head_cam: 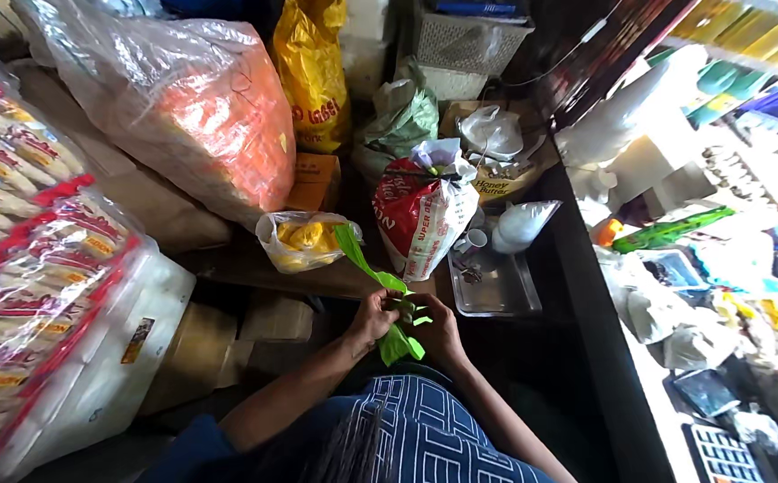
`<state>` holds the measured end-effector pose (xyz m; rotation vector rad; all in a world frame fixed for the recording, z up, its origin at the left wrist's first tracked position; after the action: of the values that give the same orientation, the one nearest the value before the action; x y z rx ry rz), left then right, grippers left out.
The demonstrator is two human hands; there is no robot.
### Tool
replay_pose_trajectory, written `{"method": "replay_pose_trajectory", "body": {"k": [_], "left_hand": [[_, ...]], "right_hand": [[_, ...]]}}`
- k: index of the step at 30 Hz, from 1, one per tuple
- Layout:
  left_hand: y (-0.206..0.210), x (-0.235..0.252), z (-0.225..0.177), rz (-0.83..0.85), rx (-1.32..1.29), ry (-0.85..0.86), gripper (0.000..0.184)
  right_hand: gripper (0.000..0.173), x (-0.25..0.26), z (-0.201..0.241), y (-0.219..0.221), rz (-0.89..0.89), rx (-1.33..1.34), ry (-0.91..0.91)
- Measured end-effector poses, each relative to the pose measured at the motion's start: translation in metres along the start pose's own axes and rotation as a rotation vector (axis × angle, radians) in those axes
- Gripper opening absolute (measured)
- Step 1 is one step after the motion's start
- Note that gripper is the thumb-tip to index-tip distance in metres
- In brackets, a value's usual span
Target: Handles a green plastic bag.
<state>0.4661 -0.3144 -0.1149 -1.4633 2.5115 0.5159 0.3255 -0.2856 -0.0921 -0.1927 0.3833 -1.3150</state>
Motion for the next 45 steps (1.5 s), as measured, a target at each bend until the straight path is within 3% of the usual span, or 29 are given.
{"method": "replay_pose_trajectory", "body": {"k": [2, 5, 10, 14, 18, 25, 28, 34, 39, 45], "left_hand": [[-0.007, 0.0, -0.002, 0.017, -0.012, -0.015, 0.034], [-0.014, -0.001, -0.007, 0.084, -0.003, -0.034, 0.034], [-0.009, -0.003, -0.01, 0.126, -0.179, -0.023, 0.025], [-0.008, 0.001, -0.013, 0.126, 0.12, 0.004, 0.02], [-0.011, 0.004, -0.01, 0.114, 0.205, -0.018, 0.006], [-0.012, -0.001, -0.016, 0.076, 0.273, 0.082, 0.011], [-0.013, -0.002, -0.014, 0.031, 0.178, 0.125, 0.009], [-0.014, -0.003, -0.01, 0.026, -0.045, 0.048, 0.024], [-0.01, -0.007, -0.01, 0.07, -0.012, 0.049, 0.004], [-0.01, -0.005, -0.002, 0.041, 0.125, 0.089, 0.017]], "right_hand": [[0.051, -0.004, -0.002, -0.005, -0.059, 0.083, 0.004], [0.037, -0.004, -0.003, -0.011, -0.127, 0.138, 0.021], [0.034, -0.004, -0.005, -0.006, -0.066, 0.109, -0.007], [0.038, -0.006, -0.002, -0.004, -0.053, 0.097, -0.012], [0.039, -0.008, -0.002, -0.005, -0.072, 0.086, -0.019], [0.028, -0.014, 0.003, -0.008, -0.152, 0.136, -0.107], [0.023, -0.015, 0.005, -0.007, -0.137, 0.178, -0.136], [0.018, -0.016, 0.004, -0.004, -0.084, 0.203, -0.203], [0.018, -0.019, 0.006, -0.007, -0.134, 0.237, -0.228], [0.016, -0.021, 0.005, -0.004, -0.169, 0.101, -0.193]]}}
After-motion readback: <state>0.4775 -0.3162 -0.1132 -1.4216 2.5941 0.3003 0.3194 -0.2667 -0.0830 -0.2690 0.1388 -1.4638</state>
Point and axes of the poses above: each hand's wrist, its own x-axis towards the middle knuckle, its own y-axis out of the palm, z = x × y, the point moved 6 cm from there along x, towards the middle knuckle, and after that the axes turned 13 degrees about z, right-handed, at the moved point
